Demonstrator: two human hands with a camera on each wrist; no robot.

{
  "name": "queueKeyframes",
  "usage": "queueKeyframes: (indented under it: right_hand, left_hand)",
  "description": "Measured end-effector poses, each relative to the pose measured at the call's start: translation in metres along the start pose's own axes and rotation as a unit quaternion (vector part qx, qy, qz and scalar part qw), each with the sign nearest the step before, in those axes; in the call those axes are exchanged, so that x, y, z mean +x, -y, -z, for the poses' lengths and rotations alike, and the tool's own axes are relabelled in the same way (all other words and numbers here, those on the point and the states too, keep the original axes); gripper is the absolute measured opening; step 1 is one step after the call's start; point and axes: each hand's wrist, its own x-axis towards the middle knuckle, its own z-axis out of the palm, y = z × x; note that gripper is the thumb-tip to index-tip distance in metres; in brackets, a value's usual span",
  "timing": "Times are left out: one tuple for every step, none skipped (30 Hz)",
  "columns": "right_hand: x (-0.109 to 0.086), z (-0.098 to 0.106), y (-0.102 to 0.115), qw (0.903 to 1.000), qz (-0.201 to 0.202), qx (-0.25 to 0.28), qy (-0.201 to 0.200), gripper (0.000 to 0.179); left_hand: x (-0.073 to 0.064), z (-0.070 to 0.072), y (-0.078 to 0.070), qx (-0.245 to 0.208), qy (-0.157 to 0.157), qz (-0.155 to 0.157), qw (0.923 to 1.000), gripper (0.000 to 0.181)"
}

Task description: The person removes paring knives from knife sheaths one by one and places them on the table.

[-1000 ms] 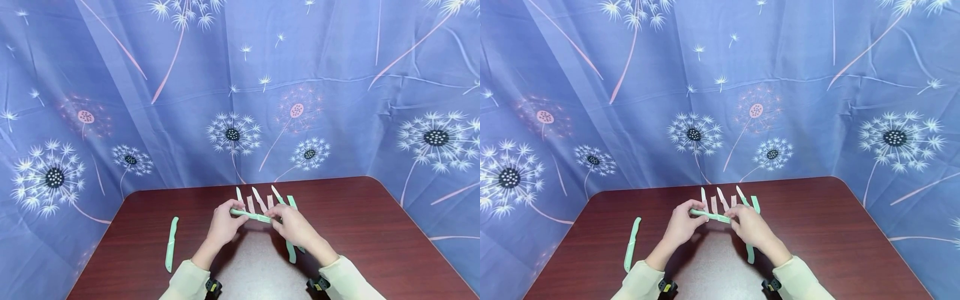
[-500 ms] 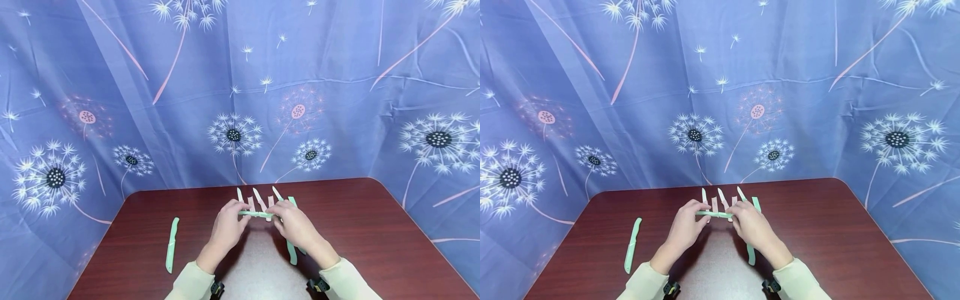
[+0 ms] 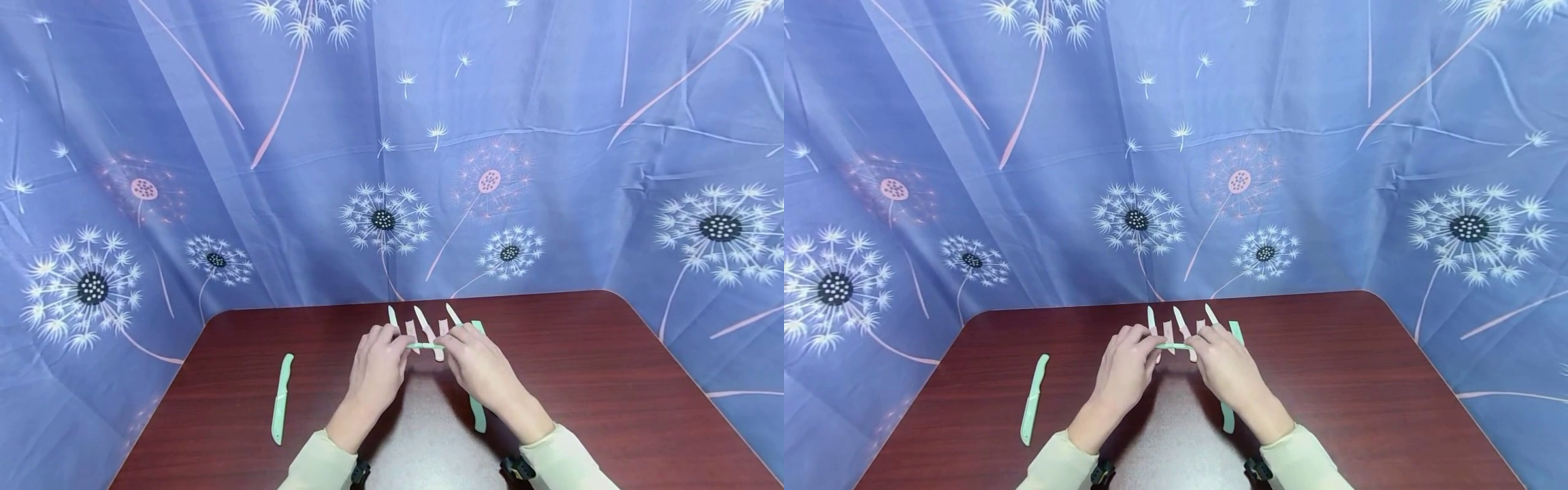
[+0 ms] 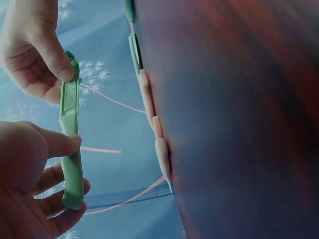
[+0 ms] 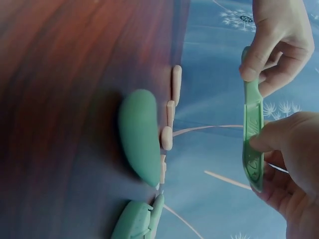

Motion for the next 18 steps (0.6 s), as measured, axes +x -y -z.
queueKeyframes:
  right_hand:
    - [0.0000,-0.0004,-0.0001,1.0000,0.005,-0.003,-0.003,0.024]
    - [0.0000,-0.0008,-0.0002,0.9999,0.009,-0.005,-0.006,0.022]
    - [0.0000,-0.0011,-0.0004,0.9999,0.013,-0.007,-0.008,0.021]
    - [-0.0001,-0.0016,-0.0006,0.9998,0.017,-0.009,-0.010,0.020]
    - [-0.0002,-0.0021,-0.0009,0.9997,0.021,-0.011,-0.011,0.020]
    - [-0.0003,-0.0024,-0.0010,0.9995,0.024,-0.013,-0.012,0.019]
    - [-0.0003,-0.0025,-0.0011,0.9994,0.028,-0.015,-0.013,0.019]
    - [-0.0001,-0.0025,-0.0010,0.9993,0.030,-0.017,-0.014,0.020]
    - [0.0000,-0.0024,-0.0009,0.9992,0.033,-0.018,-0.014,0.020]
    - [0.0002,-0.0023,-0.0008,0.9991,0.035,-0.020,-0.015,0.020]
    - [0.0005,-0.0019,-0.0005,0.9990,0.037,-0.021,-0.015,0.020]
    - [0.0007,-0.0015,-0.0001,0.9989,0.039,-0.021,-0.016,0.019]
    - [0.0010,-0.0011,0.0003,0.9988,0.040,-0.022,-0.017,0.019]
    - [0.0012,-0.0008,0.0007,0.9987,0.042,-0.024,-0.019,0.018]
    - [0.0013,-0.0006,0.0011,0.9985,0.044,-0.025,-0.020,0.018]
    - [0.0015,-0.0004,0.0015,0.9984,0.045,-0.026,-0.022,0.018]
    - [0.0018,-0.0002,0.0019,0.9983,0.046,-0.027,-0.024,0.018]
    - [0.0020,0.0000,0.0023,0.9982,0.047,-0.028,-0.026,0.019]
  left_hand:
    - [0.0000,-0.0003,0.0002,0.004,-0.005,-0.006,1.0000,0.023]
    - [0.0001,-0.0005,0.0003,0.007,-0.010,-0.012,0.9999,0.022]
    - [-0.0001,-0.0009,0.0005,0.010,-0.014,-0.017,0.9997,0.022]
    - [0.0000,-0.0010,0.0005,0.013,-0.017,-0.021,0.9996,0.022]
    - [0.0000,-0.0011,0.0006,0.017,-0.018,-0.025,0.9994,0.022]
    - [0.0001,-0.0012,0.0007,0.022,-0.019,-0.028,0.9992,0.022]
    - [0.0003,-0.0010,0.0005,0.025,-0.019,-0.031,0.9990,0.022]
    - [0.0005,-0.0008,0.0003,0.030,-0.019,-0.034,0.9988,0.022]
    - [0.0007,-0.0003,0.0000,0.034,-0.019,-0.037,0.9985,0.022]
    - [0.0012,0.0004,-0.0005,0.040,-0.019,-0.040,0.9982,0.022]
    - [0.0015,0.0012,-0.0010,0.045,-0.017,-0.042,0.9979,0.022]
    - [0.0018,0.0020,-0.0016,0.049,-0.017,-0.045,0.9977,0.022]
    - [0.0022,0.0027,-0.0022,0.054,-0.016,-0.047,0.9973,0.022]
    - [0.0025,0.0035,-0.0028,0.059,-0.015,-0.050,0.9969,0.022]
    - [0.0027,0.0041,-0.0033,0.064,-0.015,-0.053,0.9964,0.022]
    - [0.0028,0.0046,-0.0037,0.069,-0.014,-0.055,0.9960,0.022]
    - [0.0029,0.0051,-0.0040,0.073,-0.013,-0.057,0.9956,0.021]
    - [0.0029,0.0052,-0.0041,0.077,-0.013,-0.060,0.9952,0.020]
